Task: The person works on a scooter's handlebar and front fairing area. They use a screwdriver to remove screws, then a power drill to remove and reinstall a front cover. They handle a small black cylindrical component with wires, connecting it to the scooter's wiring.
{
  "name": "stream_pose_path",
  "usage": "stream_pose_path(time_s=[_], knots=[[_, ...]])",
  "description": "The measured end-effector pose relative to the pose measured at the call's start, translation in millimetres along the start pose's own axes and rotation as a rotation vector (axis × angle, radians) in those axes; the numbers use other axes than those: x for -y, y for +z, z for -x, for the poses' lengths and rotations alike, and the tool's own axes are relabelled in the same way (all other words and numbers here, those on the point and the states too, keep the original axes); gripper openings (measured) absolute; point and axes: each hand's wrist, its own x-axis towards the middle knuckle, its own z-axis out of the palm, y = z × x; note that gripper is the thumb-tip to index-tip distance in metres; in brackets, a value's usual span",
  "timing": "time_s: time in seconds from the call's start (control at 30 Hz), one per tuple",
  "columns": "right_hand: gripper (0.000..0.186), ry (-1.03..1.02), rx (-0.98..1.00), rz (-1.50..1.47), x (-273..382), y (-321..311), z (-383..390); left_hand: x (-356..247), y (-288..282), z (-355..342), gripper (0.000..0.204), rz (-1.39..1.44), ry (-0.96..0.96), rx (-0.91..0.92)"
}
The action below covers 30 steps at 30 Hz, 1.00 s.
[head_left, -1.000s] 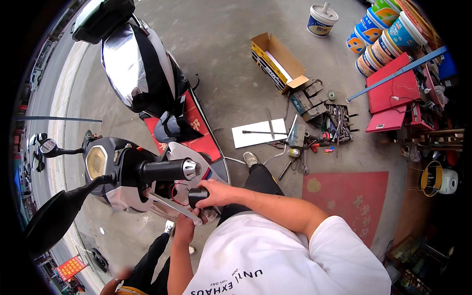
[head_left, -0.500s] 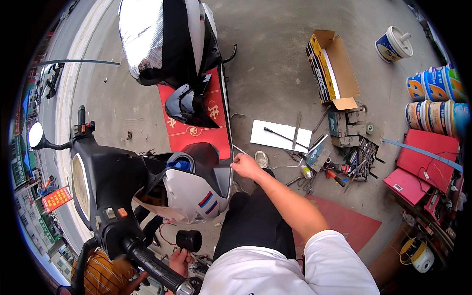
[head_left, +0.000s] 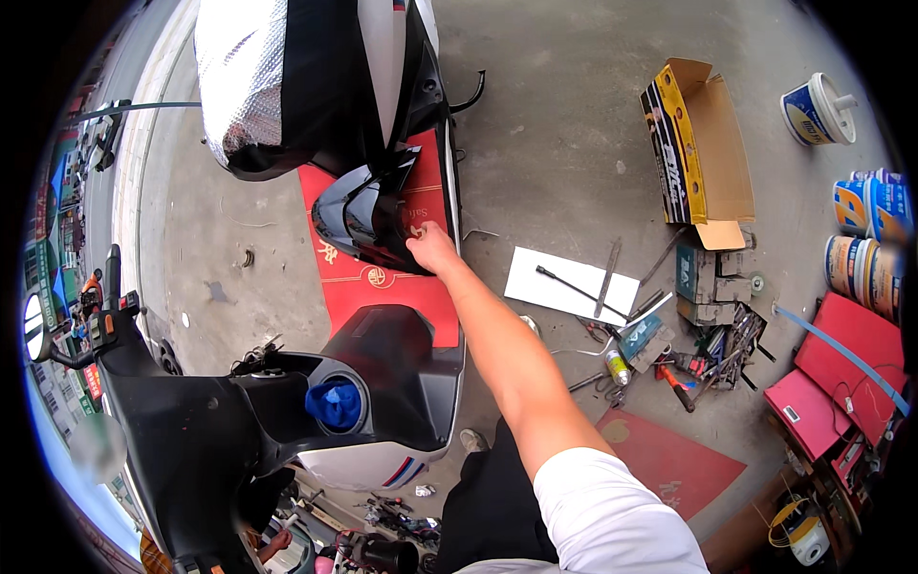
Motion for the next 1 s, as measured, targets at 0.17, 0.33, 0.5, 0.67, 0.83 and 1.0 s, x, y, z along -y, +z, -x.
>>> stream_pose_path(time_s=[0.17, 0.33, 0.5, 0.67, 0.83, 1.0], knots=[[0.066, 0.116, -0.003, 0.109, 59.4, 26.7, -17.0, 25.1, 1.3, 6.3, 0.012, -0.021, -0.114, -0.115], [0.058, -0.121, 0.034, -0.034, 49.6, 53.5, 23.9, 15.7, 9.9, 21.0, 0.021, -0.058, -0.084, -0.104], [0.033, -0.359, 0.49, 0.284, 14.7, 38.6, 64.7, 16.9, 11.1, 19.9, 0.024, -0.076, -0.106, -0.09], [0.035, -0.898, -0.179, 0.883, 72.8, 24.4, -57.5, -12.0, 19.4, 24.6, 0.014, 0.018, -0.097, -0.237], [0.037, -1.017, 0.057, 1.632, 80.3, 29.5, -111.5, 5.8, 5.4, 31.8, 0.017, 0.068, -0.13, -0.242], [0.036, -1.247, -0.069, 1.449, 68.4, -3.9, -77.4, 16.2, -15.1, 29.9, 0.022, 0.232, -0.147, -0.157]])
